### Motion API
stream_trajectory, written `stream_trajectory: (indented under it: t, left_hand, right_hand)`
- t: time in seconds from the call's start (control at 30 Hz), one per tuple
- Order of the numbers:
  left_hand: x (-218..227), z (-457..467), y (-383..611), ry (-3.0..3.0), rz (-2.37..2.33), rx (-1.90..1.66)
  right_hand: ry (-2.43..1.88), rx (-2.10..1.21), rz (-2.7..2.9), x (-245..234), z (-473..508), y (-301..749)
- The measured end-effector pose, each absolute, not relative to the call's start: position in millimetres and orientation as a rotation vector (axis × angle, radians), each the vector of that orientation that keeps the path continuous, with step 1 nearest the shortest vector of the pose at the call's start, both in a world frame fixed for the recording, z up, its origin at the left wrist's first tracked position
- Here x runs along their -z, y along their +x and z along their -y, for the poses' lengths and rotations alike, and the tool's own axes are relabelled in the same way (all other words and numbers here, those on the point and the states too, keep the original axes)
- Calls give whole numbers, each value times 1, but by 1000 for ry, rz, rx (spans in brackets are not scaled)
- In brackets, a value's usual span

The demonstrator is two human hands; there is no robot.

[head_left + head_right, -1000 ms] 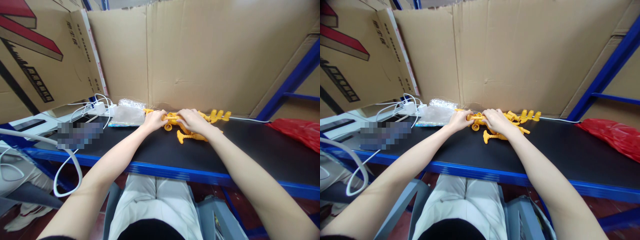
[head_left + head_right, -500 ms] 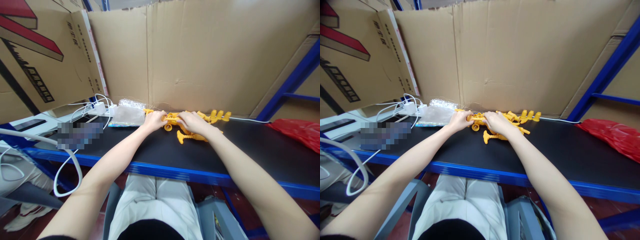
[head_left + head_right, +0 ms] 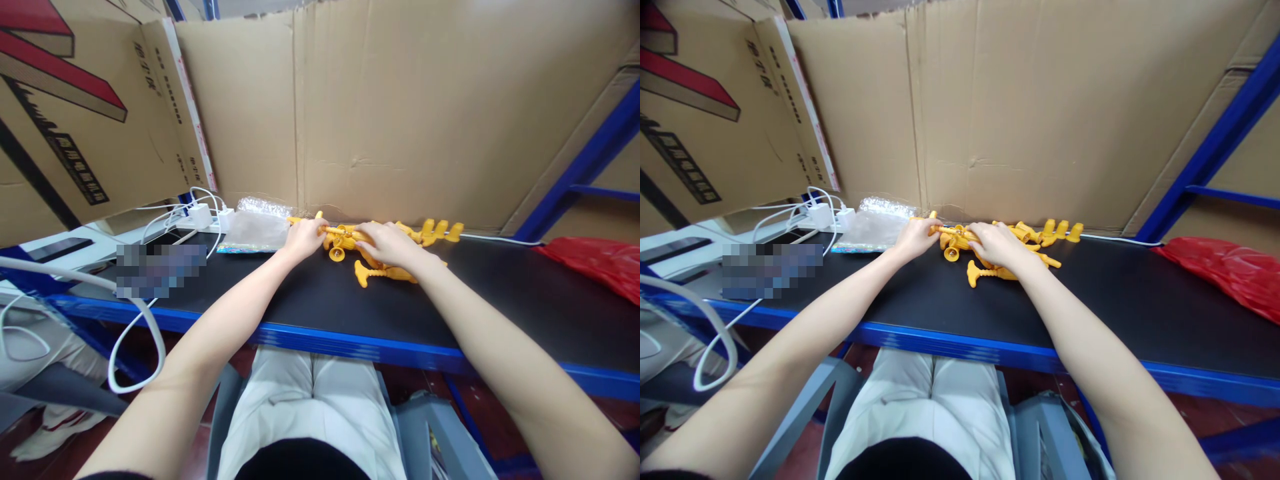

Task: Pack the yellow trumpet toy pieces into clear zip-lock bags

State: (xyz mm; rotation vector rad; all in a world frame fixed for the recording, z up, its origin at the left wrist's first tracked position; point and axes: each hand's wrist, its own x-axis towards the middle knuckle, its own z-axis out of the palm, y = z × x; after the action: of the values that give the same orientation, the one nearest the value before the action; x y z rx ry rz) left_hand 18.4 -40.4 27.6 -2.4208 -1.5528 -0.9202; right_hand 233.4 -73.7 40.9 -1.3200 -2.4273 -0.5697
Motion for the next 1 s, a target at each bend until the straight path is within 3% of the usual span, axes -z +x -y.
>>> stream_trajectory:
  t: [0.43,0.73,1.0]
  left_hand:
    - [-26,28,-1,-2294,1622,1136]
    - [-24,-11,-22,-2329,1766,1054]
    - [-30,-42,-28,-2467,1696,691]
  right_hand:
    - [-1340,463,2414,-49,82,231]
    - [-1359,467,2391,-52,83,234]
    - [-1372,482,2324,-55,81,240]
